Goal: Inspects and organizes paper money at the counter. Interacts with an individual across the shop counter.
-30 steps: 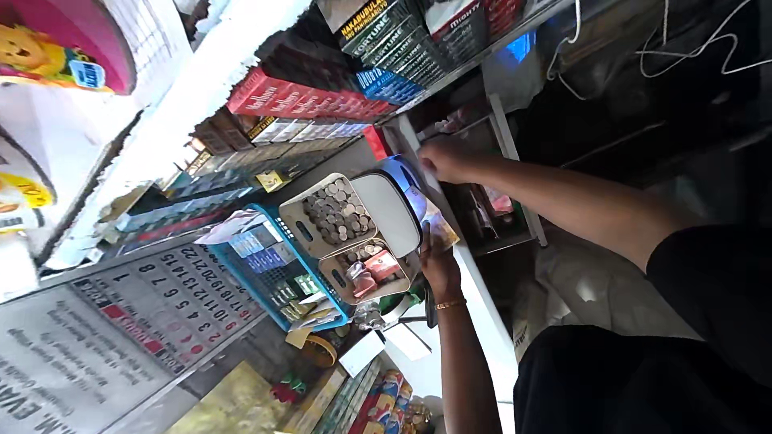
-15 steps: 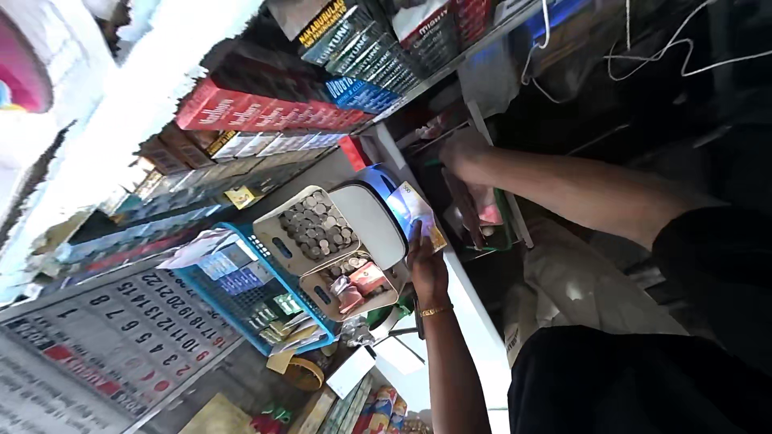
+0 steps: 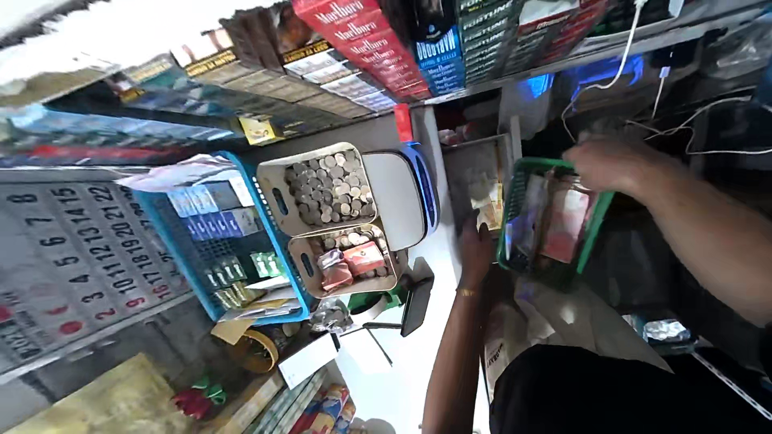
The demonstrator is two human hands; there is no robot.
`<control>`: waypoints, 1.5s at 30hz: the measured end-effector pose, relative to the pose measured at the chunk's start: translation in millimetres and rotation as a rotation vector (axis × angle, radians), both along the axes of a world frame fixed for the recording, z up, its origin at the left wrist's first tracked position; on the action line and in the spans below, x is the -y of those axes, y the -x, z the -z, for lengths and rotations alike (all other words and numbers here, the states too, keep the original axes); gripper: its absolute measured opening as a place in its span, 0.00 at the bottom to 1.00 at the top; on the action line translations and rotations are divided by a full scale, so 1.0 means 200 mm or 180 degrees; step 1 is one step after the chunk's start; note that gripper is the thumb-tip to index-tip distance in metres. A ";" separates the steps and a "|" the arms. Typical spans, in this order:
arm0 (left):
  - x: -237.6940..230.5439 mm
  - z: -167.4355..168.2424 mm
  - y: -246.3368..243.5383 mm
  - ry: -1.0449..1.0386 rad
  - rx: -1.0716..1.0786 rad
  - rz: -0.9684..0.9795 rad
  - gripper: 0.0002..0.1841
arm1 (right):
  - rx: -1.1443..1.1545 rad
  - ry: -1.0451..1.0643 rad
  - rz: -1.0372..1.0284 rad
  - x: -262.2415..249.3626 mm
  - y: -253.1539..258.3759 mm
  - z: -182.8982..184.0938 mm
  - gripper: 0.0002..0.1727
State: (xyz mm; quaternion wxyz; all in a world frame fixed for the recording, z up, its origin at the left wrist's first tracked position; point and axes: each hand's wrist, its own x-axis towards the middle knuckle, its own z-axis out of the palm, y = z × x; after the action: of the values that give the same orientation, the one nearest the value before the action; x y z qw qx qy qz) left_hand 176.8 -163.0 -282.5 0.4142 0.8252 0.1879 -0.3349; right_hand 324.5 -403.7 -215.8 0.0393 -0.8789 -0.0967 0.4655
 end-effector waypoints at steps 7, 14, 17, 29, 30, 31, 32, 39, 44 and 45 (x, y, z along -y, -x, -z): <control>-0.17 -0.41 -0.53 -0.1823 0.2152 0.0732 0.16 | 0.0209 -0.0575 -0.0149 -0.62 -0.12 0.52 0.15; -0.22 -0.38 -0.71 -0.1828 0.2088 0.0416 0.12 | 0.1488 -0.1215 0.0832 -0.41 0.17 0.78 0.25; -0.31 -0.59 -0.53 0.0027 0.2574 -0.0699 0.12 | 0.0998 -0.1085 0.2386 -0.29 0.40 0.72 0.30; -0.53 -0.87 -0.34 0.2088 0.2392 -0.2354 0.31 | -0.0544 -0.1808 0.3204 -0.92 0.44 0.49 0.44; -0.51 -0.87 -0.34 0.2094 0.2260 -0.2630 0.30 | -0.0732 -0.2108 0.3449 -0.94 0.44 0.55 0.45; -0.49 -0.88 -0.35 0.2145 0.2067 -0.2981 0.23 | -0.0985 -0.2373 0.3663 -0.94 0.44 0.56 0.47; -0.47 -0.90 -0.37 0.2243 0.1816 -0.3318 0.15 | -0.1166 -0.2512 0.3837 -0.94 0.43 0.51 0.48; -0.37 -1.11 -0.66 0.3061 0.1536 -0.3433 0.16 | -0.0883 -0.2454 0.3855 -0.70 0.46 0.27 0.33; -0.36 -1.07 -0.79 0.2532 0.2376 -0.3284 0.25 | -0.0978 -0.1774 0.4085 -0.35 0.63 0.39 0.28; -0.36 -1.05 -0.80 0.2470 0.2378 -0.3271 0.25 | -0.0967 -0.1660 0.4116 -0.28 0.68 0.42 0.27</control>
State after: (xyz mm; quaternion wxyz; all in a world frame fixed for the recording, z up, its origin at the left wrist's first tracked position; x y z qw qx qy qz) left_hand 336.8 -91.5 -72.8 0.8165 0.4867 0.2651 0.1616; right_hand 189.1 -348.3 -300.4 0.5294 -0.6476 0.3423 0.4280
